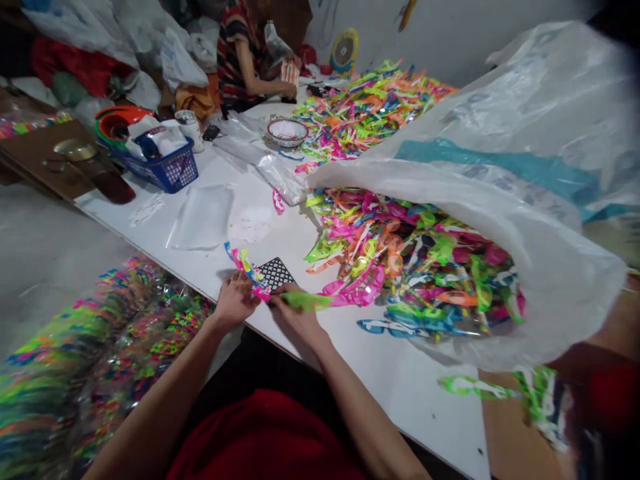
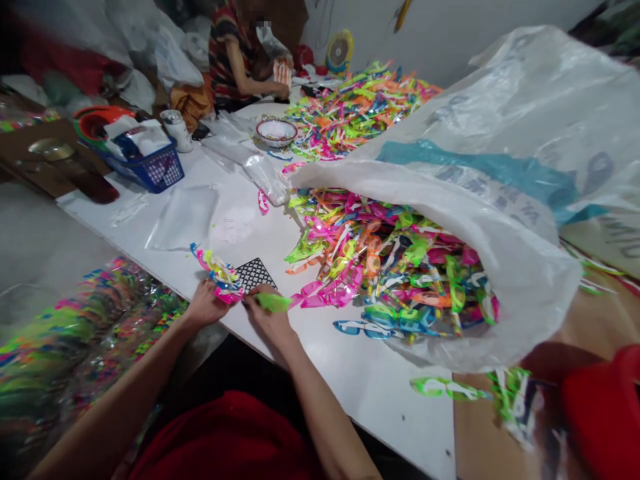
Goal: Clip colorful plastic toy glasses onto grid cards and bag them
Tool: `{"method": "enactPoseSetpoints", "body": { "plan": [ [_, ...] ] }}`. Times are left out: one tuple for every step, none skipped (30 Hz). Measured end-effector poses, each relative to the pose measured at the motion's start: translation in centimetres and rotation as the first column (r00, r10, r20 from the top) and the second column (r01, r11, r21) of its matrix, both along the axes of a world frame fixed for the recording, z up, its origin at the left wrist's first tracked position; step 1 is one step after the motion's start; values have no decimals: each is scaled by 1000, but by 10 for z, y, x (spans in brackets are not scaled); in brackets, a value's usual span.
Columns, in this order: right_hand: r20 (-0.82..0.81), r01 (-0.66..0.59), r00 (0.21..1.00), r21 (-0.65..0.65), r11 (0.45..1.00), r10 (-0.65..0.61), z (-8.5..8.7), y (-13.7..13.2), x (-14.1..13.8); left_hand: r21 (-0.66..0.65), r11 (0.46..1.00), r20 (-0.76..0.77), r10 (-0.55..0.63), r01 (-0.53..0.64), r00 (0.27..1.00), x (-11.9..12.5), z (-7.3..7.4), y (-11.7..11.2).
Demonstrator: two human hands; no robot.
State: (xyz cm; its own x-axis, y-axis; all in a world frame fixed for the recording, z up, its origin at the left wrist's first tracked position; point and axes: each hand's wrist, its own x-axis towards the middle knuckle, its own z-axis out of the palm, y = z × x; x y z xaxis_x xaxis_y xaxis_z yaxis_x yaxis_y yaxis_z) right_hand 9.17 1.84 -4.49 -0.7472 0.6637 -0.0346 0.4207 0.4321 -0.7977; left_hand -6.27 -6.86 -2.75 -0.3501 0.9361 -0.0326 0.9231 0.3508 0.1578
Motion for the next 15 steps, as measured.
{"method": "enactPoseSetpoints", "body": {
  "plan": [
    [72,-44,997,44,998,41,4,-1,-2,6,1000,-7,2,-2,1000,0,-1,0],
    [152,-85,986,93,992,70,8,-1,-5,18,1000,-8,-2,2,1000,0,-2,1],
    [233,-123,969,147,981,87,12,-3,-9,34,999,-4,-11,11,1000,-2,-4,1],
    [303,-161,948,201,966,94,15,-4,-13,54,998,5,-27,27,1000,-5,-6,2],
    [352,-191,931,246,950,96,17,-6,-18,75,996,19,-49,48,999,-9,-8,2],
    [377,-207,921,275,939,93,19,-7,-22,93,993,41,-74,70,996,-14,-11,2],
    [380,-209,920,285,935,89,20,-7,-25,109,990,70,-98,90,993,-20,-14,2],
    [367,-216,924,270,938,107,21,-4,-26,128,986,102,-116,103,988,-27,-17,1],
    [344,-242,926,227,943,155,23,0,-24,150,982,139,-132,111,981,-33,-21,-1],
    [311,-290,923,167,942,228,25,7,-20,174,978,176,-143,113,974,-38,-25,-3],
    [276,-337,915,116,934,295,28,17,-14,199,974,205,-150,109,967,-41,-28,-6],
    [262,-364,908,104,925,328,32,29,-5,222,969,224,-157,106,962,-43,-32,-10],
    [273,-362,908,133,923,317,37,43,4,238,965,234,-163,106,958,-44,-34,-13],
    [301,-325,918,199,924,259,42,57,12,246,963,233,-165,106,958,-43,-36,-15],
    [329,-260,930,283,923,161,46,72,19,246,964,223,-162,105,961,-41,-37,-16]
  ]
}}
